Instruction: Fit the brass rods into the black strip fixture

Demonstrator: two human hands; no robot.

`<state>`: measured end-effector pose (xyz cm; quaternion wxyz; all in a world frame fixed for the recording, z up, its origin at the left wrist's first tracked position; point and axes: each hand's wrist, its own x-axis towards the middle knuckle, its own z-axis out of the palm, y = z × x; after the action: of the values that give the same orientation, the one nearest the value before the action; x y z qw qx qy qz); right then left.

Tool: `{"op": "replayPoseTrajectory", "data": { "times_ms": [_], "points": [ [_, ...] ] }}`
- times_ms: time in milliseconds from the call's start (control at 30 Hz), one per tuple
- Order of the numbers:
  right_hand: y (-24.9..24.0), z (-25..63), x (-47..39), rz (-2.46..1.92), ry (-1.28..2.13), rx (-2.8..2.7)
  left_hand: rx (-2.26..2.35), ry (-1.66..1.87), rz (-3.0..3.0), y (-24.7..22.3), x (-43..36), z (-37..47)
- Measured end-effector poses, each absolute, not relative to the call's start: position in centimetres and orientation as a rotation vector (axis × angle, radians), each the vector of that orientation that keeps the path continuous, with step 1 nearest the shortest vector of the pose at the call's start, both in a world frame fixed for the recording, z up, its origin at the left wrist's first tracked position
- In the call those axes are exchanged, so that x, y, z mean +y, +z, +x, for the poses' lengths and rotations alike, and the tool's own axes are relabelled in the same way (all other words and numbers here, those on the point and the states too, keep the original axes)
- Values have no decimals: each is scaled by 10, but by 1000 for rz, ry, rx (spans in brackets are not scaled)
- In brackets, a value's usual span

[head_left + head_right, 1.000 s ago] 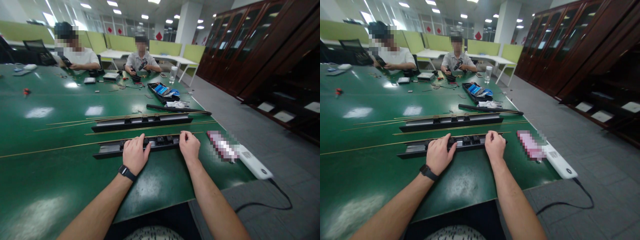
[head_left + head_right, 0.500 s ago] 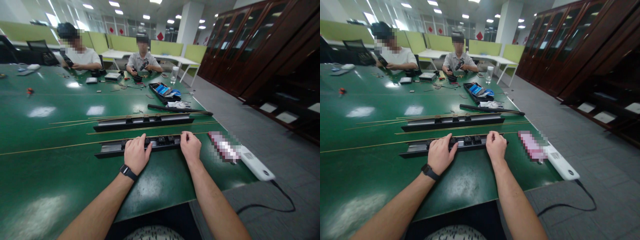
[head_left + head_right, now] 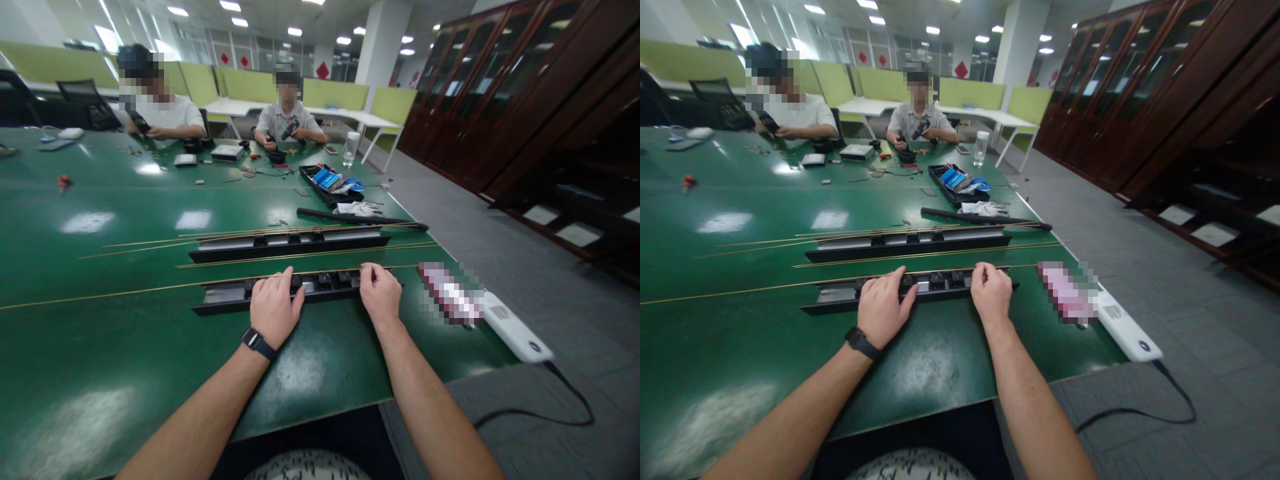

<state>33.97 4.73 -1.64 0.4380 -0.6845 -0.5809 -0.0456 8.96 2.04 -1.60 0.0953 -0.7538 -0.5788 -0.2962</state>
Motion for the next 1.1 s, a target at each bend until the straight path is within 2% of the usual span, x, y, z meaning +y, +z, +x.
{"op": "replayPoseTrajectory", "data": {
  "times_ms": [233, 533, 1100],
  "points": [
    [-16, 336, 46, -1605, -60, -1525, -1710, -893, -2248, -15, 20, 89],
    [-16, 342, 48, -1733, -129, -1400, -1711, -896, -2243, -15, 20, 90],
    [-19, 333, 45, -1527, -75, -1597, -1695, -894, -2225, -15, 20, 90]
  ]
}}
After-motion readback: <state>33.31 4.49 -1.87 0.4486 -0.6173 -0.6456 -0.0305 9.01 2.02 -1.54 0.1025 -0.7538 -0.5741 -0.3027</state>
